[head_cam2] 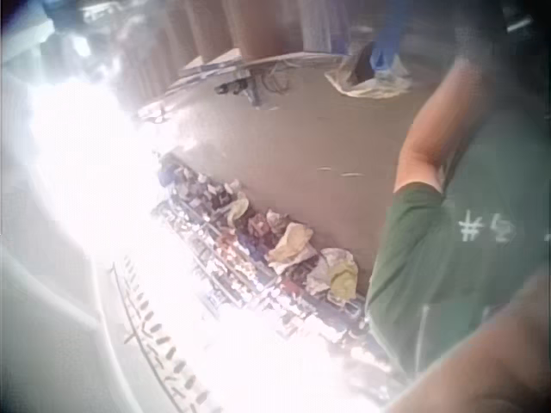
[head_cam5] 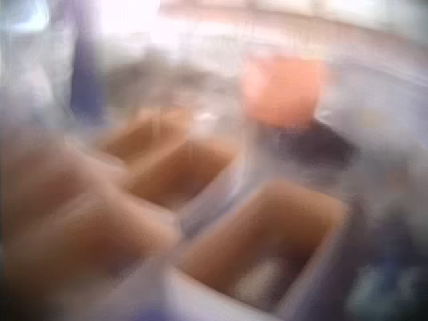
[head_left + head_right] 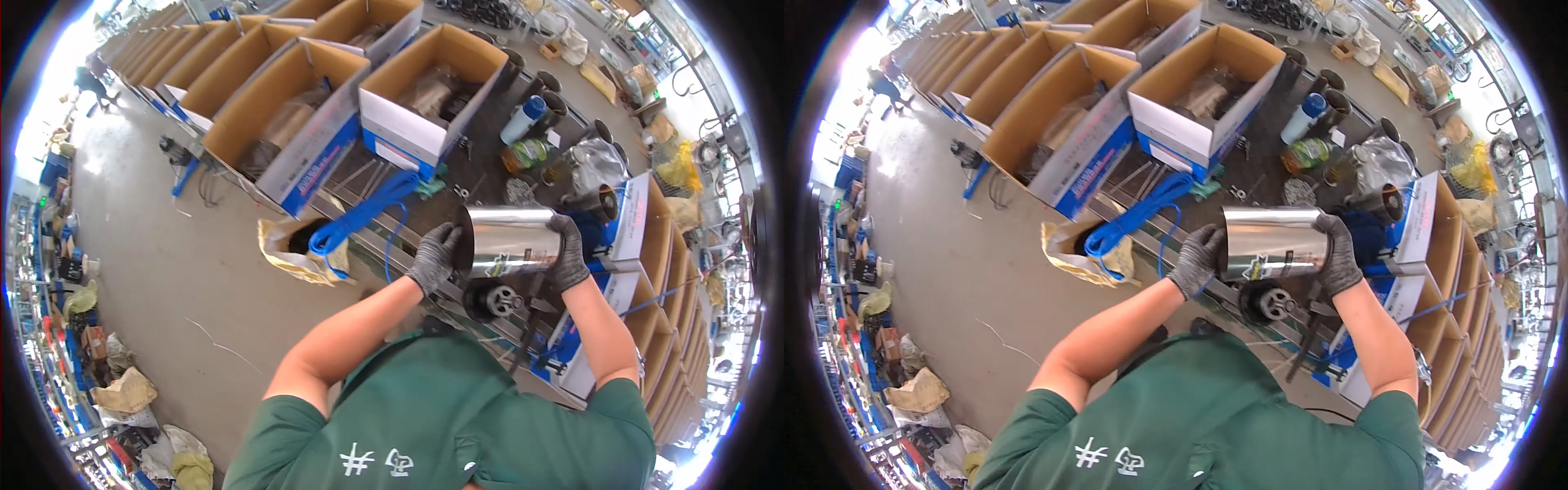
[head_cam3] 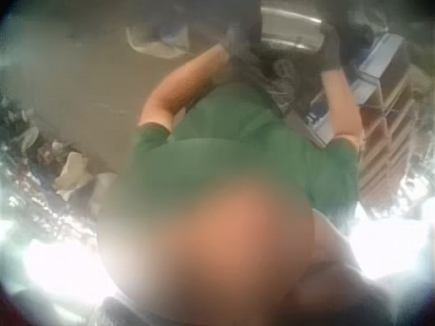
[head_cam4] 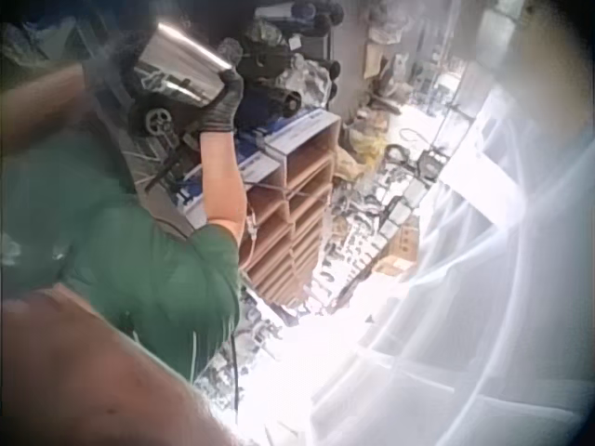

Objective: The person assembles various metal components of a water pump, using a hammer to seat parts and connecting electrical wires to the motor assembly.

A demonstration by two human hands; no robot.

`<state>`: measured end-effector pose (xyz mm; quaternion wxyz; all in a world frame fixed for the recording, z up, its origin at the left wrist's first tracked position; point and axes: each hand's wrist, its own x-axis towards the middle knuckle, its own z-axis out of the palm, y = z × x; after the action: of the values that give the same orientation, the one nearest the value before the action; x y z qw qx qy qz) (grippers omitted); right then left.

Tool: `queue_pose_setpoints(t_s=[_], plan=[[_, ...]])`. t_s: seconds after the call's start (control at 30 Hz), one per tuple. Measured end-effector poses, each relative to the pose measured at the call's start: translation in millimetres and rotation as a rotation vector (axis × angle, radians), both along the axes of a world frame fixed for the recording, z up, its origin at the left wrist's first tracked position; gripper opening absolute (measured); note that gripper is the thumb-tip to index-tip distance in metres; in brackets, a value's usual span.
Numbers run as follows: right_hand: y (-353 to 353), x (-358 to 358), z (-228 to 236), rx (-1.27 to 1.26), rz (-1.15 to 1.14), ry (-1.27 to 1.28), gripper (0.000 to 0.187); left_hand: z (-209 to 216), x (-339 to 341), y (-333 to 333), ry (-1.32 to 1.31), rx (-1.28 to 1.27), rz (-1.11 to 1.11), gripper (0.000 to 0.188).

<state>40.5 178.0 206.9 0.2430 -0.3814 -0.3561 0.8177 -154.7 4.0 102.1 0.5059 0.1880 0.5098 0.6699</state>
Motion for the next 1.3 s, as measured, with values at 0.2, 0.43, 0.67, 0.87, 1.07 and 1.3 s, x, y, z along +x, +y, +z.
queue_pose_setpoints(t_s=[0.2, 0.43, 0.67, 0.87, 1.07, 1.3], plan=[[-20.7, 18.6, 24.7, -0.083, 0.026, 0.068, 0.063, 30.0, 17.6, -36.6, 0.061, -0.242, -0.007, 0.024], [-5.4, 40.6, 18.9, -0.127, 0.023, -0.005, 0.069, 46.6, -7.3, -58.0, 1.533, 0.160, -0.292, 0.061], [-12.8, 49.9, 20.5, -0.028, 0.012, 0.031, 0.068, 52.0, 26.6, -55.3, 1.435, 0.002, -0.473, 0.067], [-10.4, 52.9, 19.9, 0.059, 0.059, 0.018, 0.058, 55.5, 71.3, -78.6, 0.068, 0.124, -0.429, 0.053], [4.7, 66.8, 32.3, 0.248, 0.177, -0.195, 0.073, 86.9, 23.5, -85.1, -1.010, 0.345, 0.162, 0.042], [6.5, 51.6, 83.2, 0.557, 0.505, -0.517, 0.082, -15.2, 31.5, -89.6, -0.189, -0.228, -0.114, 0.041]])
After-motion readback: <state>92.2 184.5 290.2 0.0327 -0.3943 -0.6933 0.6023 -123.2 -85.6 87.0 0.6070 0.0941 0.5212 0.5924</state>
